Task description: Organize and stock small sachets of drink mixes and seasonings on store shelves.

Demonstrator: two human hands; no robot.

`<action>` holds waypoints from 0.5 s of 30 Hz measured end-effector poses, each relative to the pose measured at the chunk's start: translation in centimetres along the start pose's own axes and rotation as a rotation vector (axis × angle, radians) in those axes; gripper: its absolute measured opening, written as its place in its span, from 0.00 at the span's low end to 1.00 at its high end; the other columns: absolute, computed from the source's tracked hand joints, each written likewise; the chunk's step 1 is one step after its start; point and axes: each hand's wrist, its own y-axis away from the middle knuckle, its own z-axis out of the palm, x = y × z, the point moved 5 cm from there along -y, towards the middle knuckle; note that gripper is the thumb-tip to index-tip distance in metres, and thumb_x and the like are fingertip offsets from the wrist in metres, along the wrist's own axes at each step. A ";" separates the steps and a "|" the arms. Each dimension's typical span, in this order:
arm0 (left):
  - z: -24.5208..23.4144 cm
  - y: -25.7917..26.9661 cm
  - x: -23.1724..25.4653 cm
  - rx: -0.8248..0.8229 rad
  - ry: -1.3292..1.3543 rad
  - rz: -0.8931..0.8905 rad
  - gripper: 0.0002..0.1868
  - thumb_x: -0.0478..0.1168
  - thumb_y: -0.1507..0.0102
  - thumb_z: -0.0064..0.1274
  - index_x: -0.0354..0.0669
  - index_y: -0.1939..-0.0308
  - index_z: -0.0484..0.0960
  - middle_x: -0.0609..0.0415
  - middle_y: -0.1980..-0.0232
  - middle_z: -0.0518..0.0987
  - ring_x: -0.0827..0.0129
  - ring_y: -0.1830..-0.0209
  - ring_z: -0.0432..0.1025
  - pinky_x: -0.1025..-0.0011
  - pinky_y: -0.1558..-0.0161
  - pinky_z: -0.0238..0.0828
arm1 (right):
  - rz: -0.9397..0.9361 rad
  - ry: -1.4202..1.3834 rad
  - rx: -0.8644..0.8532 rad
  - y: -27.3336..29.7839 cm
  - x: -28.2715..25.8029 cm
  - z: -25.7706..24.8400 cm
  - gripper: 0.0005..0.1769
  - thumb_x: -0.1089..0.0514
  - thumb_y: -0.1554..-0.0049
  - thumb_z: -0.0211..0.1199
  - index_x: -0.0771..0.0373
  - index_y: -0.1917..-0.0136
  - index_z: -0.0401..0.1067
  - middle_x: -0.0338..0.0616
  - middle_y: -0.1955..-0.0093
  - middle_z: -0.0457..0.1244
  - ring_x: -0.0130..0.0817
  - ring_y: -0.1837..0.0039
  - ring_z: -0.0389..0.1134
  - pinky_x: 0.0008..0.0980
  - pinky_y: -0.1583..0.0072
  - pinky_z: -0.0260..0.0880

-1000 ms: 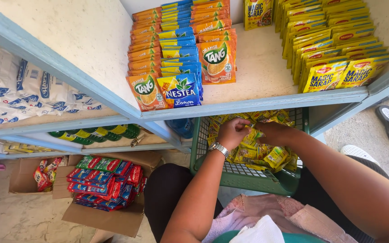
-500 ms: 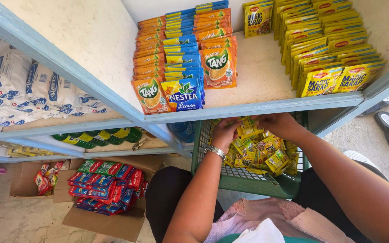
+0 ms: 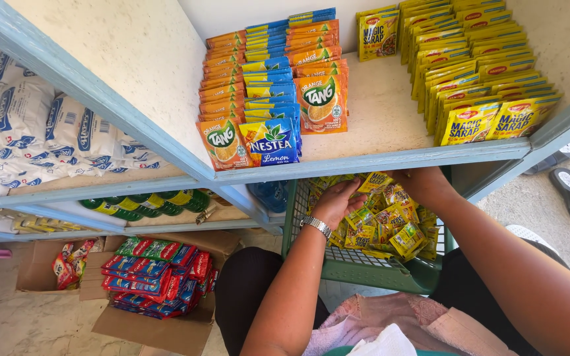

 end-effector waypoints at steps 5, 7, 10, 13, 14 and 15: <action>-0.7 -1.3 -0.6 -0.013 -0.126 0.098 0.14 0.42 0.32 0.57 0.39 0.46 0.82 0.57 0.53 0.83 0.75 0.58 0.78 0.78 0.57 0.77 | 0.048 -0.004 0.015 0.0 1.7 -0.3 0.08 0.66 0.44 0.66 0.67 0.50 0.74 0.49 0.58 0.68 0.39 0.57 0.69 0.38 0.54 0.70; -1.2 -2.1 -1.1 -0.011 -0.166 0.147 0.14 0.40 0.33 0.58 0.39 0.45 0.82 0.56 0.54 0.84 0.75 0.59 0.79 0.78 0.58 0.77 | 0.214 -0.220 -0.050 0.2 1.9 -0.1 0.06 0.69 0.45 0.63 0.67 0.52 0.73 0.49 0.60 0.68 0.38 0.60 0.70 0.37 0.57 0.72; -2.0 -2.6 -1.6 0.025 -0.169 0.183 0.14 0.37 0.35 0.58 0.38 0.46 0.82 0.56 0.55 0.84 0.74 0.60 0.80 0.78 0.60 0.77 | 0.211 -0.235 -0.075 0.1 1.8 0.1 0.06 0.69 0.44 0.63 0.67 0.51 0.74 0.48 0.61 0.69 0.34 0.60 0.72 0.34 0.56 0.73; -2.1 -2.7 -1.7 0.063 -0.192 0.165 0.12 0.36 0.35 0.57 0.39 0.48 0.81 0.56 0.56 0.84 0.75 0.62 0.80 0.79 0.63 0.76 | 0.209 -0.268 -0.096 0.2 1.8 0.6 0.09 0.67 0.44 0.65 0.67 0.48 0.72 0.47 0.61 0.69 0.32 0.59 0.72 0.34 0.55 0.74; -2.3 -2.9 -1.9 0.084 -0.217 0.185 0.11 0.36 0.35 0.57 0.39 0.49 0.81 0.55 0.58 0.84 0.75 0.64 0.79 0.78 0.65 0.74 | 0.168 -0.321 -0.133 0.3 1.2 0.9 0.11 0.67 0.45 0.66 0.66 0.48 0.73 0.44 0.58 0.69 0.30 0.57 0.72 0.33 0.54 0.74; -2.5 -3.1 -2.1 0.106 -0.241 0.205 0.10 0.35 0.35 0.58 0.39 0.50 0.81 0.55 0.59 0.83 0.75 0.66 0.78 0.78 0.67 0.73 | 0.126 -0.374 -0.171 0.4 0.6 1.2 0.13 0.67 0.46 0.68 0.66 0.47 0.73 0.42 0.56 0.69 0.28 0.55 0.71 0.32 0.53 0.74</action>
